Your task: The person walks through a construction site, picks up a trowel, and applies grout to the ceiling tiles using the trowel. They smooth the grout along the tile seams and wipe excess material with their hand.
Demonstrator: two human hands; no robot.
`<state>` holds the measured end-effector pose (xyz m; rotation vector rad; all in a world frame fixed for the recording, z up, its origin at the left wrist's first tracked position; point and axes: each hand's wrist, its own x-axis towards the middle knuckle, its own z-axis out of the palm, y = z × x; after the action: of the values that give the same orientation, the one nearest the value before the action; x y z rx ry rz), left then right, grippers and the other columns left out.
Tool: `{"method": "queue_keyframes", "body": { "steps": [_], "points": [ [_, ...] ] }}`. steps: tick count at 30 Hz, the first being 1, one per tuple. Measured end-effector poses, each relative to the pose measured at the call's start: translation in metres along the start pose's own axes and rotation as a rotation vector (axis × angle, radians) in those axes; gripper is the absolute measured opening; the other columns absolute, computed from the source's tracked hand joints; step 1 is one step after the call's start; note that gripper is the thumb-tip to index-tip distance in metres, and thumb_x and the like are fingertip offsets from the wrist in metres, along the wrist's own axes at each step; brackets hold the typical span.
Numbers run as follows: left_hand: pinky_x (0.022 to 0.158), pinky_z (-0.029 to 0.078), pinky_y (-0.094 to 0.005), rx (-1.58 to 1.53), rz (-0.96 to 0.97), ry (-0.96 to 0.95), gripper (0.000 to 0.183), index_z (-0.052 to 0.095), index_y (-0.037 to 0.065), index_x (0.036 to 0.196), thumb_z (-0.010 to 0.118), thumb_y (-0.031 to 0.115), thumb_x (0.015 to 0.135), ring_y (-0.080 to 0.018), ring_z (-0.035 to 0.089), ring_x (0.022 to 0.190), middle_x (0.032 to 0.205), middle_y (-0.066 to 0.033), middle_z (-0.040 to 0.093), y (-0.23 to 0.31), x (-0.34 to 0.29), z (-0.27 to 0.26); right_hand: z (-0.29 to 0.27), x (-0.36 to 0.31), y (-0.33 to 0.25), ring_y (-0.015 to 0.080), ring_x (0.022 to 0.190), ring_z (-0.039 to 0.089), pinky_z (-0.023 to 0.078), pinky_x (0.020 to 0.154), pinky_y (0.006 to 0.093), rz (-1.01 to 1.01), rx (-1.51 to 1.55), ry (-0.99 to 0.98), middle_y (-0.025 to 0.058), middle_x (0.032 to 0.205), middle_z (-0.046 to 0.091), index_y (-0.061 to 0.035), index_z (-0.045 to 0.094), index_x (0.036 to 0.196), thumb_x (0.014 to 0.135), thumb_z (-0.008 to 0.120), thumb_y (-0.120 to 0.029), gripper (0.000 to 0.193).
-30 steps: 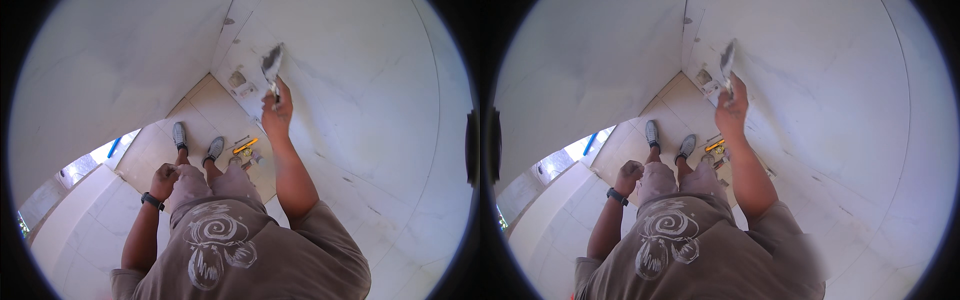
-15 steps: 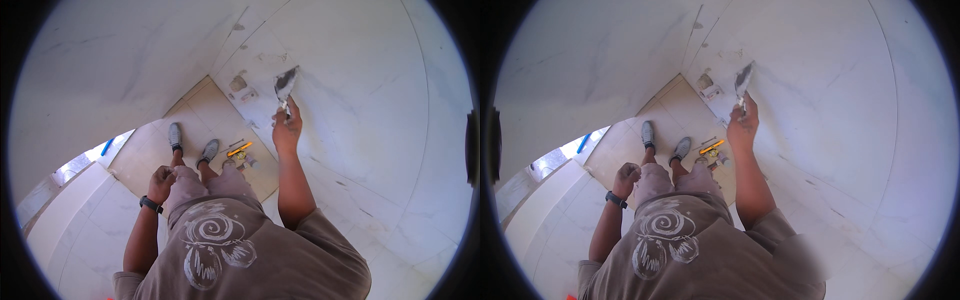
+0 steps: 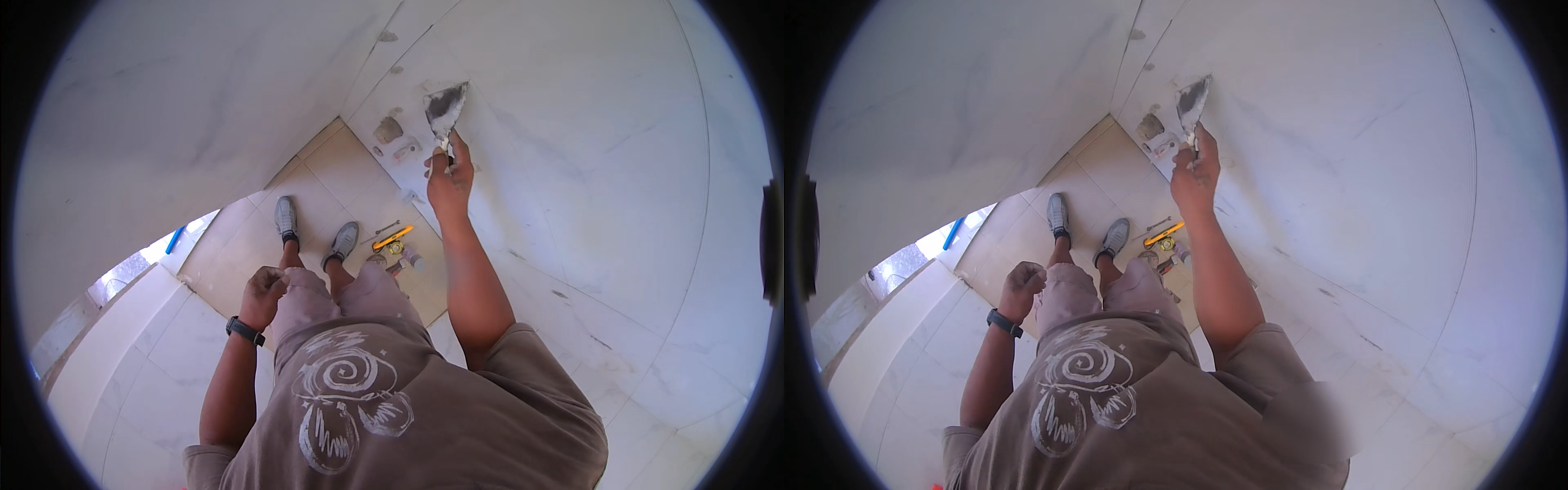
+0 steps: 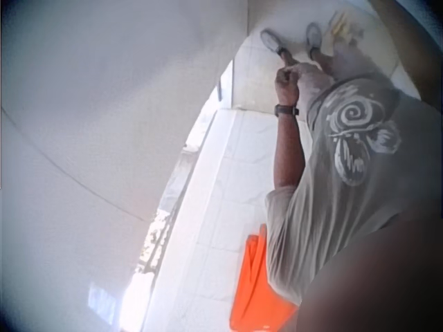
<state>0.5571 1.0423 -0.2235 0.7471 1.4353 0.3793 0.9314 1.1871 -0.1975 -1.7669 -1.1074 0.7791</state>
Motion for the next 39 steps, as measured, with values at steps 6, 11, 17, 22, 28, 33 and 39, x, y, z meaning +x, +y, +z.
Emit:
{"method": "queue_keyframes", "body": {
  "steps": [6, 11, 17, 22, 28, 33, 39],
  "points": [
    [0.071, 0.050, -0.0267, 0.016, 0.002, 0.023, 0.030, 0.064, -0.002, 0.105, 0.069, 0.027, 0.097, -0.0112, 0.060, 0.076, 0.088, -0.0036, 0.066, -0.002, -0.002, -0.004, 0.004, 0.005, -0.010, 0.0137, 0.078, 0.062, 0.051, 0.063, 0.0289, 0.136, 0.045, 0.032, 0.0095, 0.110, 0.064, -0.0024, 0.053, 0.144, 0.099, 0.052, -0.002, 0.045],
    [0.071, 0.050, -0.0264, 0.003, 0.014, -0.008, 0.031, 0.064, -0.001, 0.105, 0.069, 0.028, 0.096, -0.0109, 0.060, 0.076, 0.088, -0.0035, 0.066, -0.001, 0.000, 0.001, -0.002, 0.007, -0.007, 0.0122, 0.077, 0.063, 0.050, 0.061, 0.0280, 0.110, 0.029, 0.000, 0.0098, 0.111, 0.064, -0.0026, 0.053, 0.143, 0.099, 0.054, -0.004, 0.044],
    [0.072, 0.050, -0.0262, 0.002, 0.019, -0.016, 0.031, 0.064, -0.001, 0.105, 0.069, 0.028, 0.096, -0.0103, 0.060, 0.078, 0.088, -0.0033, 0.066, 0.003, 0.000, 0.003, -0.006, 0.009, -0.014, 0.0122, 0.075, 0.064, 0.051, 0.061, 0.0280, 0.037, 0.100, -0.046, 0.0097, 0.108, 0.065, -0.0011, 0.053, 0.143, 0.100, 0.057, -0.007, 0.044],
    [0.072, 0.049, -0.0262, -0.026, 0.046, -0.027, 0.031, 0.064, -0.001, 0.105, 0.069, 0.029, 0.097, -0.0101, 0.060, 0.077, 0.089, -0.0031, 0.066, 0.001, 0.004, 0.006, -0.008, 0.012, -0.018, 0.0122, 0.078, 0.064, 0.050, 0.061, 0.0274, 0.170, 0.040, -0.025, 0.0098, 0.111, 0.064, -0.0011, 0.053, 0.143, 0.099, 0.057, -0.007, 0.044],
    [0.072, 0.049, -0.0261, -0.006, 0.029, -0.048, 0.029, 0.065, -0.001, 0.106, 0.068, 0.026, 0.097, -0.0098, 0.059, 0.077, 0.088, -0.0027, 0.066, 0.004, 0.005, 0.012, -0.011, 0.009, -0.011, 0.0131, 0.080, 0.066, 0.051, 0.063, 0.0273, 0.004, 0.116, -0.059, 0.0102, 0.118, 0.063, -0.0028, 0.056, 0.142, 0.098, 0.055, -0.003, 0.043],
    [0.072, 0.049, -0.0268, -0.066, -0.022, -0.028, 0.022, 0.066, -0.002, 0.104, 0.070, 0.019, 0.095, -0.0102, 0.059, 0.078, 0.085, -0.0019, 0.065, 0.012, 0.005, 0.019, -0.005, 0.008, -0.006, 0.0123, 0.075, 0.064, 0.051, 0.063, 0.0278, 0.153, 0.017, 0.041, 0.0102, 0.100, 0.068, 0.0003, 0.054, 0.143, 0.101, 0.056, -0.008, 0.043],
    [0.088, 0.053, -0.0355, 0.309, 0.368, -0.212, 0.044, 0.061, -0.004, 0.122, 0.072, 0.029, 0.095, -0.0219, 0.067, 0.098, 0.106, -0.0145, 0.070, 0.053, 0.042, 0.057, 0.027, 0.013, 0.010, 0.0120, 0.079, 0.063, 0.050, 0.067, 0.0284, -0.161, 0.071, 0.014, 0.0104, 0.104, 0.067, -0.0008, 0.055, 0.142, 0.100, 0.055, -0.007, 0.042]
  ]
}}
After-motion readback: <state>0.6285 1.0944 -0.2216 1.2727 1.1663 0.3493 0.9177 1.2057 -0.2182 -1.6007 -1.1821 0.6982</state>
